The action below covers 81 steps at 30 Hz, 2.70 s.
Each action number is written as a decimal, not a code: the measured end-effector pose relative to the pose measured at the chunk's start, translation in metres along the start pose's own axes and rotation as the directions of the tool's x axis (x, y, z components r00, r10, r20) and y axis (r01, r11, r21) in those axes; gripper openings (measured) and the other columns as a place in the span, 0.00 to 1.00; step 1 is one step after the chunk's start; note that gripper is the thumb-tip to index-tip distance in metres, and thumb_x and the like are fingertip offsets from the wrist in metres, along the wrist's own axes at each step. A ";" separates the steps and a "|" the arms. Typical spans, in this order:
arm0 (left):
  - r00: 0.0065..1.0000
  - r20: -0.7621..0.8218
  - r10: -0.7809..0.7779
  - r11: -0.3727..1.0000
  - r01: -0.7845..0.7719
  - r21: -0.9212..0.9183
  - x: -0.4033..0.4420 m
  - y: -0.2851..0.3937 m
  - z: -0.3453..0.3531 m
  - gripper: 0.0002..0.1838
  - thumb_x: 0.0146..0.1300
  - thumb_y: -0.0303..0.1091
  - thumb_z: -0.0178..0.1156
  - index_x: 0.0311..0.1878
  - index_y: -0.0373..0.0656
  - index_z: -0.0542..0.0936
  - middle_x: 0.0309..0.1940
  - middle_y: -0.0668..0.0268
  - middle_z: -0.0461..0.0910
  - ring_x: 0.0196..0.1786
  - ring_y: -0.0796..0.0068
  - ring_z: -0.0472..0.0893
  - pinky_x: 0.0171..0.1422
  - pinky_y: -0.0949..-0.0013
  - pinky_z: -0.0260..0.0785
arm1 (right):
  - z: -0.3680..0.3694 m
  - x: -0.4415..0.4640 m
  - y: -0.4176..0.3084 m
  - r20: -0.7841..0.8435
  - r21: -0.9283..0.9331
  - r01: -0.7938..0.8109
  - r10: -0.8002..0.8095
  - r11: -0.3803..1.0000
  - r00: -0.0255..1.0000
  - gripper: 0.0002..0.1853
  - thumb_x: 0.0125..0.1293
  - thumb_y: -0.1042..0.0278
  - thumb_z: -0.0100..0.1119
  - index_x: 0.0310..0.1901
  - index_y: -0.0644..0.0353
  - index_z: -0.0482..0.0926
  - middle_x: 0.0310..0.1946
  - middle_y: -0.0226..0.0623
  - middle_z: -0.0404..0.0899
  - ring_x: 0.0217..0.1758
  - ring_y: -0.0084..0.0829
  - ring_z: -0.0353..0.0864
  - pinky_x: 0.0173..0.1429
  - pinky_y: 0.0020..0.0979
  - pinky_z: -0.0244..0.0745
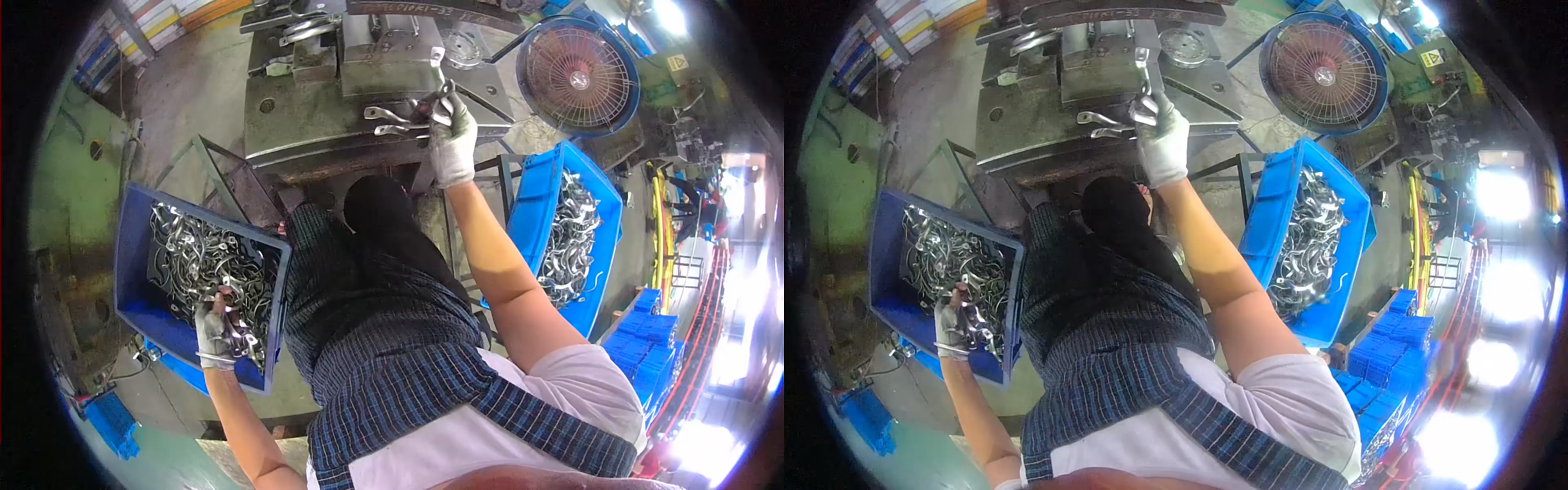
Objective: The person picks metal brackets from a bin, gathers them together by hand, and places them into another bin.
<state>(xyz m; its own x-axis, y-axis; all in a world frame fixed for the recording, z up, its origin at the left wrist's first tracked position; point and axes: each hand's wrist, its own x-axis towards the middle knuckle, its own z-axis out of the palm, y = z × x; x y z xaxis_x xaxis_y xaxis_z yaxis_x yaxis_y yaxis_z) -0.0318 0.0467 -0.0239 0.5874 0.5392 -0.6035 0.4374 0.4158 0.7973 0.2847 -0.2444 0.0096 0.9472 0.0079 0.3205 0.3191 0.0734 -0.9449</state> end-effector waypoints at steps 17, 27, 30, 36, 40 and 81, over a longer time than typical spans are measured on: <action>0.996 -0.058 -0.070 0.971 0.054 -0.234 -0.047 0.064 0.069 0.18 0.57 0.48 0.54 0.44 0.46 0.73 0.14 0.75 0.63 0.15 0.85 0.60 0.19 0.80 0.51 | 0.005 -0.037 -0.092 0.779 -0.201 0.544 -0.204 0.815 0.593 0.22 0.35 0.61 0.64 0.36 0.59 0.75 0.35 0.40 0.77 0.34 0.38 0.79 0.37 0.30 0.74; 0.919 0.296 0.260 0.959 -0.281 0.032 -0.047 0.089 0.127 0.24 0.60 0.45 0.51 0.51 0.34 0.68 0.27 0.68 0.75 0.18 0.86 0.65 0.20 0.83 0.56 | 0.057 -0.099 -0.077 0.897 -0.240 0.324 0.081 0.915 0.435 0.20 0.43 0.67 0.60 0.42 0.61 0.74 0.32 0.44 0.76 0.34 0.41 0.77 0.37 0.33 0.72; 0.975 0.164 0.148 0.979 -0.121 -0.164 -0.043 0.072 0.113 0.22 0.61 0.44 0.50 0.51 0.36 0.70 0.25 0.68 0.74 0.20 0.83 0.68 0.23 0.83 0.59 | 0.016 -0.077 -0.067 0.641 -0.274 0.223 0.005 0.936 0.767 0.18 0.46 0.75 0.57 0.43 0.61 0.73 0.32 0.40 0.76 0.33 0.32 0.78 0.35 0.27 0.72; 0.959 0.201 0.202 0.971 -0.223 0.086 -0.024 0.038 0.077 0.15 0.57 0.20 0.46 0.48 0.36 0.72 0.22 0.68 0.72 0.24 0.81 0.71 0.27 0.80 0.63 | -0.009 -0.019 -0.031 0.008 -0.066 -0.147 0.148 0.987 0.989 0.19 0.51 0.87 0.46 0.46 0.63 0.72 0.32 0.34 0.76 0.31 0.19 0.72 0.34 0.19 0.68; 0.960 0.166 0.223 0.974 -0.226 0.001 -0.025 0.041 0.074 0.18 0.54 0.31 0.56 0.49 0.35 0.72 0.27 0.65 0.76 0.29 0.76 0.74 0.31 0.77 0.67 | -0.010 0.005 0.000 0.072 -0.262 0.129 -0.114 0.956 0.991 0.12 0.52 0.80 0.51 0.41 0.65 0.74 0.27 0.36 0.77 0.29 0.18 0.72 0.34 0.21 0.67; 0.945 0.107 0.310 0.951 -0.306 -0.054 -0.035 0.055 0.134 0.15 0.62 0.40 0.50 0.44 0.38 0.74 0.18 0.67 0.75 0.13 0.88 0.63 0.17 0.85 0.49 | -0.035 -0.017 0.041 0.069 -0.404 0.002 0.028 0.915 0.997 0.13 0.58 0.73 0.49 0.46 0.63 0.71 0.39 0.39 0.75 0.36 0.30 0.76 0.35 0.29 0.70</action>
<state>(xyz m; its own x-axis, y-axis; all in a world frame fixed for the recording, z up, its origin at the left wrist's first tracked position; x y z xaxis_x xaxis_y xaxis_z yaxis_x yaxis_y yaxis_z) 0.0630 -0.0470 0.0419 0.7630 0.5603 -0.3223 0.1999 0.2698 0.9420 0.2825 -0.2764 -0.0371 0.9515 0.0789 0.2975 0.3063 -0.3359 -0.8907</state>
